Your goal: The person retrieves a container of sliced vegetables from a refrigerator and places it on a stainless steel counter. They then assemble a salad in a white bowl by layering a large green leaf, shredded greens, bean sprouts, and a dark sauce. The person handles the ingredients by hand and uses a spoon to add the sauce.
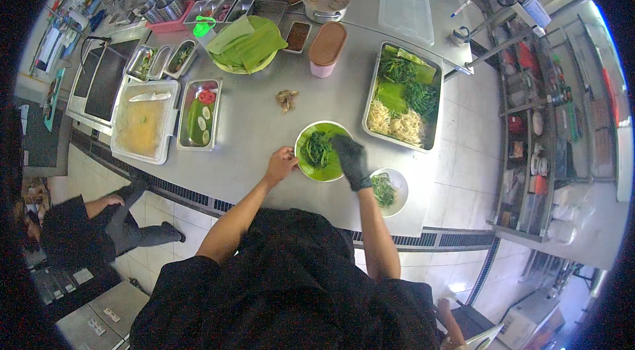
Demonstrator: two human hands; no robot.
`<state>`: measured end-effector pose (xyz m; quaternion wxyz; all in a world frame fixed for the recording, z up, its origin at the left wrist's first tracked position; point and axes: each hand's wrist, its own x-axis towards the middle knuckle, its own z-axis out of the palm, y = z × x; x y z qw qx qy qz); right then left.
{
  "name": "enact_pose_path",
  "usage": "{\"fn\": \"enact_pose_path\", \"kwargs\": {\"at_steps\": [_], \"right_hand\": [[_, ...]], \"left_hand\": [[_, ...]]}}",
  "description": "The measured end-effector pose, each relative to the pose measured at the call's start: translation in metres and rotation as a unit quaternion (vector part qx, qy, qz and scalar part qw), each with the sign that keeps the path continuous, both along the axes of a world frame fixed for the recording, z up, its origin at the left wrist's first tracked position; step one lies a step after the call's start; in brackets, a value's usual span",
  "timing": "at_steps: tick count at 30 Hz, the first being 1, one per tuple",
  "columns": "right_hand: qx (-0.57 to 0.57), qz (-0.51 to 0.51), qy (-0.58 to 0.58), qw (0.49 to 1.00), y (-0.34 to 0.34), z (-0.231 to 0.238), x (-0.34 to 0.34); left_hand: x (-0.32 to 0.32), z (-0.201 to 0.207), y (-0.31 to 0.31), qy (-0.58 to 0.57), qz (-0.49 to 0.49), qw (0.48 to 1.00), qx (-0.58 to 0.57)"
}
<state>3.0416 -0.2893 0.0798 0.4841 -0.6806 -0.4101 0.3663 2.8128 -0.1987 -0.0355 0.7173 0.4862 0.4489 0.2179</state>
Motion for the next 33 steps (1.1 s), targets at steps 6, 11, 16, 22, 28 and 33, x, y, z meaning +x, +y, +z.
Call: {"fn": "enact_pose_path", "kwargs": {"at_steps": [6,11,16,22,28,33], "right_hand": [[-0.036,-0.089,-0.260,0.961,-0.034,-0.071,-0.063],[-0.025,-0.073,-0.314,0.946,-0.025,-0.064,-0.051],[-0.047,0.007,-0.365,0.930,-0.022,-0.052,-0.043],[0.038,0.081,-0.321,0.943,0.011,-0.073,-0.029],[-0.017,-0.030,-0.258,0.965,-0.008,-0.070,-0.048],[-0.006,-0.023,-0.293,0.956,-0.017,-0.078,-0.068]], "left_hand": [[-0.003,0.008,0.000,0.029,-0.001,1.000,0.009],[-0.006,0.000,0.002,0.031,-0.008,0.999,0.012],[-0.001,0.007,0.001,0.022,-0.001,1.000,-0.004],[-0.003,0.003,0.002,0.027,-0.010,1.000,0.004],[-0.006,0.010,0.000,0.015,-0.007,1.000,-0.003],[-0.004,0.012,0.001,0.033,-0.023,0.999,0.008]]}}
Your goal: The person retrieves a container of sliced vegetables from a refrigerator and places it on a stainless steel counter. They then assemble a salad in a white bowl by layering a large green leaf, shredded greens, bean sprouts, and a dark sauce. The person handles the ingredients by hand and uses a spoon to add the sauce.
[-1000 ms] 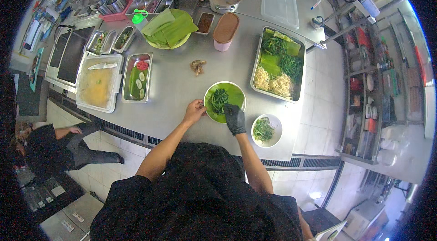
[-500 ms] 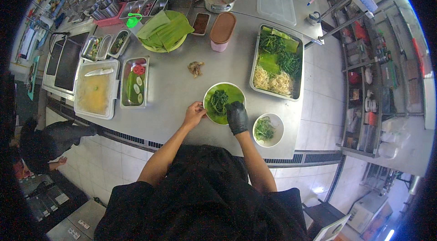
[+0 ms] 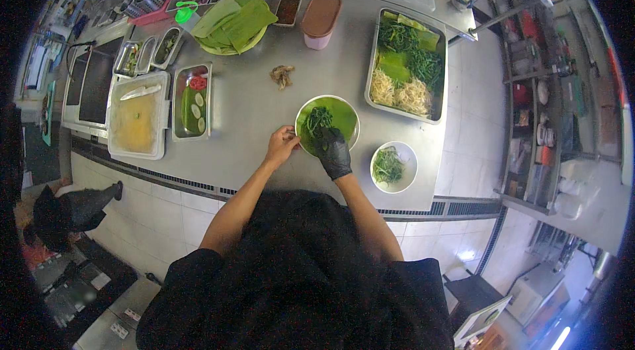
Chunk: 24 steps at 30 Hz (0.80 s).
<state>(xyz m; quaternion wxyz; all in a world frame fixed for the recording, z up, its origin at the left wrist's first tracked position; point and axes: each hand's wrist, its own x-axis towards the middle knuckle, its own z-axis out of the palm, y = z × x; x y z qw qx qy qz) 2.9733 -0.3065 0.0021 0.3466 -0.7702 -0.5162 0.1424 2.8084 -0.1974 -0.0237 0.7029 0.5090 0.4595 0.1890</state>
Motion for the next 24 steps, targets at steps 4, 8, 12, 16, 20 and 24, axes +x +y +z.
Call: {"fn": "enact_pose_path", "kwargs": {"at_steps": [4,8,12,16,20,24], "right_hand": [[-0.028,0.013,-0.034,0.999,0.001,-0.007,-0.002],[-0.023,0.018,-0.058,0.998,-0.002,-0.012,-0.003],[-0.032,0.054,-0.094,0.994,-0.001,-0.003,-0.013],[0.016,0.041,-0.049,0.998,-0.002,0.019,-0.001],[0.015,-0.051,0.096,0.994,0.012,0.025,0.041],[-0.054,-0.031,0.068,0.996,0.008,0.006,0.026]], "left_hand": [[0.002,0.002,0.000,-0.012,0.010,1.000,-0.009],[0.003,-0.006,0.000,-0.004,0.022,0.999,-0.024],[0.005,-0.006,-0.001,0.003,0.004,1.000,0.001],[0.003,-0.008,-0.006,0.020,0.023,1.000,0.009],[0.010,0.001,-0.004,0.064,0.036,0.997,0.004],[0.016,0.015,0.001,0.086,0.033,0.996,-0.017]]}}
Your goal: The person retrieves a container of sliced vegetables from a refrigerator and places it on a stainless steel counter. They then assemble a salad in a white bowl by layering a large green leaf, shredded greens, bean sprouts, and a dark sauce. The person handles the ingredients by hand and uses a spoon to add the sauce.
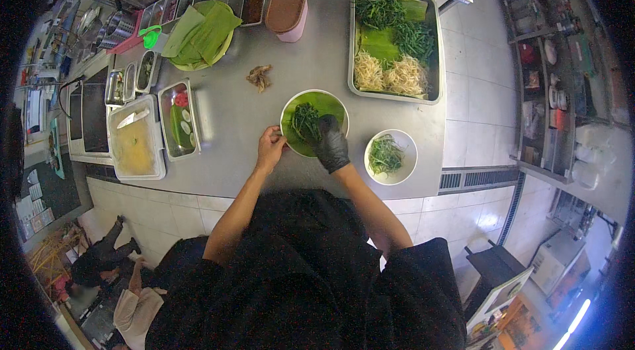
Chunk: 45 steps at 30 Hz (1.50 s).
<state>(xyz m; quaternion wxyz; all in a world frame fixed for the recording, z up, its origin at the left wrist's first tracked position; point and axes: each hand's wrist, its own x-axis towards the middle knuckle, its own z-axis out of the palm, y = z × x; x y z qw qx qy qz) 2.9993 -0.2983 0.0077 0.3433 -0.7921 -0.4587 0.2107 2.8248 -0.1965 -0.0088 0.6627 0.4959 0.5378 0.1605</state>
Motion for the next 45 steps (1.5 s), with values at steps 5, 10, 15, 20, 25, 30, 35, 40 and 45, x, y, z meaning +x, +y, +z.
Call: {"fn": "enact_pose_path", "kwargs": {"at_steps": [5,10,15,20,25,30,35,40,45], "right_hand": [[0.008,0.044,-0.102,0.994,0.006,-0.008,-0.018],[-0.001,0.018,-0.073,0.997,0.000,0.015,-0.005],[0.039,-0.015,0.005,0.999,0.011,0.031,0.106],[-0.100,-0.076,-0.222,0.967,0.025,0.042,0.256],[-0.087,0.101,-0.086,0.987,0.060,0.019,0.246],[-0.114,0.062,-0.100,0.986,0.071,-0.007,0.226],[-0.160,0.033,-0.051,0.985,0.071,0.004,0.238],[-0.015,0.052,-0.179,0.982,0.064,0.000,0.211],[-0.071,0.010,-0.160,0.985,0.058,-0.011,0.225]], "left_hand": [[0.002,0.007,0.000,0.030,-0.034,0.999,-0.001],[0.001,-0.002,-0.003,0.037,-0.038,0.998,0.034],[-0.004,-0.009,0.009,-0.027,-0.015,0.999,-0.028],[-0.008,-0.013,0.019,-0.064,-0.014,0.994,-0.092],[-0.007,-0.012,0.021,-0.076,-0.004,0.993,-0.088],[-0.005,-0.009,0.024,-0.066,-0.008,0.993,-0.093],[-0.007,-0.008,0.023,-0.081,-0.011,0.993,-0.090],[-0.007,-0.008,0.024,-0.095,-0.023,0.991,-0.091],[-0.005,-0.008,0.024,-0.098,-0.023,0.991,-0.093]]}}
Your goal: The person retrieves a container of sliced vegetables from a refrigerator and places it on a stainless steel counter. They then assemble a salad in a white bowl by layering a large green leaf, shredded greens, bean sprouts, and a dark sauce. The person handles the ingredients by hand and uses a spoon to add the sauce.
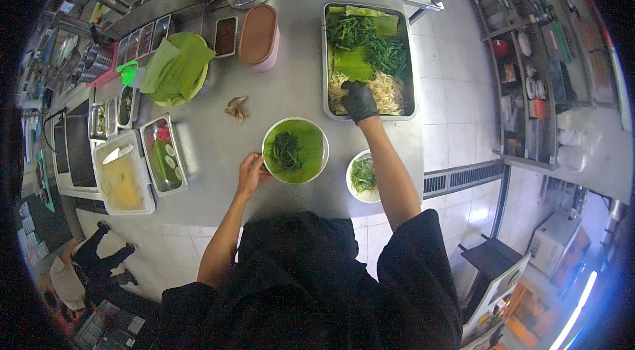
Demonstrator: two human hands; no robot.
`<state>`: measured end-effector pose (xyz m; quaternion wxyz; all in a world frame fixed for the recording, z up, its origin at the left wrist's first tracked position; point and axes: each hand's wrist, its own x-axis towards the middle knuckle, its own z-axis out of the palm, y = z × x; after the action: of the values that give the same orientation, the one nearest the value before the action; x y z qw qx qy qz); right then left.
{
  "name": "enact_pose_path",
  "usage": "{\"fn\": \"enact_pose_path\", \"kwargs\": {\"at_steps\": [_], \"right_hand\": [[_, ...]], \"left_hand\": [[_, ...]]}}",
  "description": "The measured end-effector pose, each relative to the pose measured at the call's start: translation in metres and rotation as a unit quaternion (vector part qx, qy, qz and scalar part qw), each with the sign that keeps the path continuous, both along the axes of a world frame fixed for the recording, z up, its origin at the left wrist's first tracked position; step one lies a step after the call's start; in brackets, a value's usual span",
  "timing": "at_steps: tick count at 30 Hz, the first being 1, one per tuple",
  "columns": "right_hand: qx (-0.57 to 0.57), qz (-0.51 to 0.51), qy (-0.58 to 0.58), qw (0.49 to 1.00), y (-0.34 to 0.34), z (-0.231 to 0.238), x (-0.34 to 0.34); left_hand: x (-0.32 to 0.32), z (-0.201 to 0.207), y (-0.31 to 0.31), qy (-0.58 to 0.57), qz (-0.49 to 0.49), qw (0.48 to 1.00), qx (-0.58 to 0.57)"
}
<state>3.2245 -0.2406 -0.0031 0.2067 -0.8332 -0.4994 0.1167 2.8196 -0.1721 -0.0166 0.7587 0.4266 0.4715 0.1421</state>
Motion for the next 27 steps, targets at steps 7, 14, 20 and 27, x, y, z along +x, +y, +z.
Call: {"fn": "enact_pose_path", "kwargs": {"at_steps": [7,14,20,27], "right_hand": [[0.017,-0.021,0.008,1.000,-0.002,0.014,-0.008],[-0.010,-0.015,0.029,0.999,-0.002,0.011,-0.016],[-0.006,-0.092,0.063,0.994,-0.004,0.025,0.002],[0.068,-0.158,0.337,0.926,-0.031,0.078,-0.039]], "left_hand": [[-0.005,-0.016,0.002,-0.001,-0.007,1.000,0.012],[-0.008,-0.009,-0.001,0.001,0.000,1.000,-0.013],[-0.004,-0.011,0.001,-0.019,-0.001,1.000,0.007],[-0.006,-0.013,-0.006,0.030,-0.017,0.998,0.047]]}}
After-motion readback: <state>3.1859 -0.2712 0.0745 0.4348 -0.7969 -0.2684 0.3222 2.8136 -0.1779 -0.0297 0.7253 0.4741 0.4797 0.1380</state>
